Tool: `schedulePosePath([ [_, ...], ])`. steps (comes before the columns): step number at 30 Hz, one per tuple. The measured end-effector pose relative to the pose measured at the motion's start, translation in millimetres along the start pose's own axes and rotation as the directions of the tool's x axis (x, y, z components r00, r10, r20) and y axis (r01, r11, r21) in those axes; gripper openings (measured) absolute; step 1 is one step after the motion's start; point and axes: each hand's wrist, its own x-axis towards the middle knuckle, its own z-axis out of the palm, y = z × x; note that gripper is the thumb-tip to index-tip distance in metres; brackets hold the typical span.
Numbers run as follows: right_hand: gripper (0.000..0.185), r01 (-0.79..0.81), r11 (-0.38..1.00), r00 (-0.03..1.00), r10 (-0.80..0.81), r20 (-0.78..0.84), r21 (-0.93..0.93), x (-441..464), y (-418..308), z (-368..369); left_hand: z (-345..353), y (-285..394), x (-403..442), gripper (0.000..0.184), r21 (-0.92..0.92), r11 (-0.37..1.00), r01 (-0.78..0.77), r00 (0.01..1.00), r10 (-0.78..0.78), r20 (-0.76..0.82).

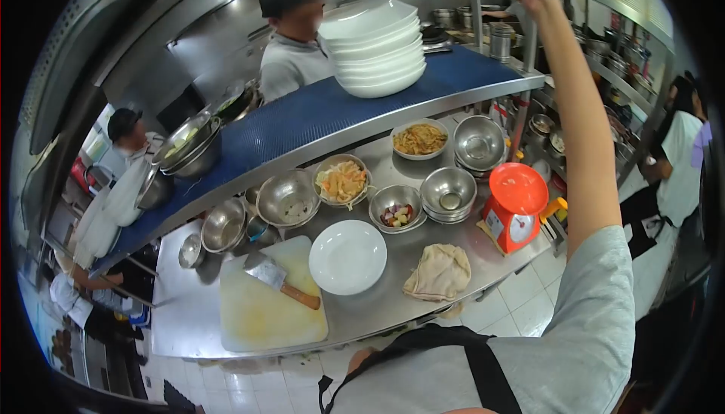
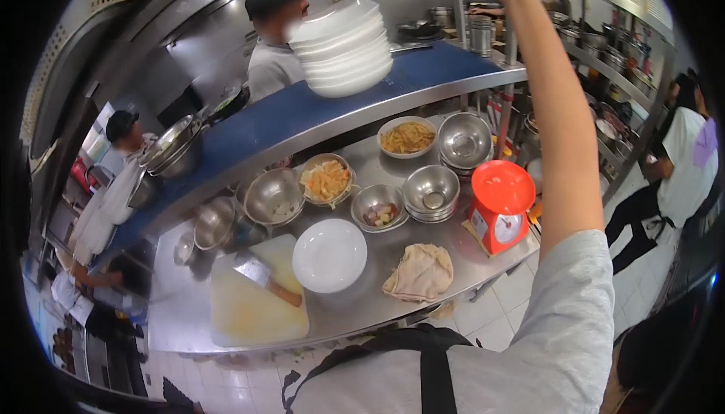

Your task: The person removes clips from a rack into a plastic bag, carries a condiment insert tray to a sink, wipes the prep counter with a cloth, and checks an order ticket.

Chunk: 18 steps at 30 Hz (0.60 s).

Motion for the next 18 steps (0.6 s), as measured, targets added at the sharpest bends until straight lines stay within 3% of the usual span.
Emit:
schedulePosePath([
  [2,0.021,0.009,0.999,0.995,-0.013,0.098,0.041,5.5,-2.5,3.3,8.3,0.6,5.2,0.028,-0.017,1.000,0.026,0.999,-0.027,-0.041],
  [4,0.065,0.107,0.987,0.988,-0.092,0.122,-0.121,-48.7,-10.4,6.1,14.5,0.0,7.7,0.028,-0.030,0.998,0.052,0.996,-0.054,-0.072],
  [5,0.087,0.096,0.990,0.968,-0.068,0.243,-0.106,-68.7,-9.6,-3.1,19.1,-0.3,7.7,0.028,-0.036,0.997,0.064,0.995,-0.067,-0.079],
  [6,0.093,0.108,0.988,0.964,-0.078,0.254,-0.108,-79.3,-6.5,-20.7,21.9,-0.8,8.5,0.028,-0.045,0.996,0.080,0.993,-0.084,-0.086],
  [7,0.029,0.415,0.900,0.870,-0.435,0.230,0.132,-22.2,13.2,-58.3,25.0,-1.6,8.1,0.028,-0.054,0.994,0.099,0.990,-0.103,-0.095],
  [8,0.029,0.495,0.867,0.848,-0.496,0.185,0.055,-118.6,14.9,-40.1,29.8,-2.3,7.9,0.027,-0.065,0.991,0.114,0.987,-0.121,-0.102],
  [9,0.025,0.398,0.901,0.897,-0.421,0.135,0.171,-167.4,25.7,-47.0,33.9,-4.2,6.6,0.027,-0.073,0.988,0.136,0.984,-0.143,-0.108],
  [10,0.024,0.372,0.921,0.870,-0.389,0.302,0.116,-226.4,41.6,-46.3,38.2,-5.2,5.2,0.027,-0.083,0.985,0.154,0.980,-0.162,-0.112],
  [11,0.028,0.364,0.931,0.711,-0.308,0.632,0.044,-273.7,62.4,-59.8,42.4,-6.4,4.1,0.027,-0.091,0.981,0.171,0.977,-0.181,-0.115],
  [12,0.027,0.273,0.940,0.775,-0.088,0.626,-0.205,-320.7,90.3,-63.6,45.7,-8.4,3.8,0.027,-0.097,0.979,0.182,0.974,-0.193,-0.119],
  [13,0.026,0.052,0.872,0.777,0.271,0.568,-0.487,-367.5,103.9,-57.3,49.8,-9.5,4.1,0.027,-0.100,0.976,0.193,0.971,-0.205,-0.123],
  [14,0.033,-0.407,0.840,0.624,0.542,0.563,-0.358,-388.7,133.8,-56.4,53.0,-11.8,4.0,0.027,-0.104,0.974,0.202,0.968,-0.215,-0.127],
  [16,0.039,-0.733,0.665,0.574,0.719,0.392,-0.146,-389.4,225.1,-72.6,56.3,-16.9,3.2,0.027,-0.105,0.971,0.214,0.963,-0.227,-0.142],
  [18,0.037,-0.772,0.635,0.635,0.770,0.060,0.021,-350.8,337.0,-104.9,58.6,-21.9,-1.1,0.027,-0.116,0.965,0.235,0.954,-0.252,-0.163],
])
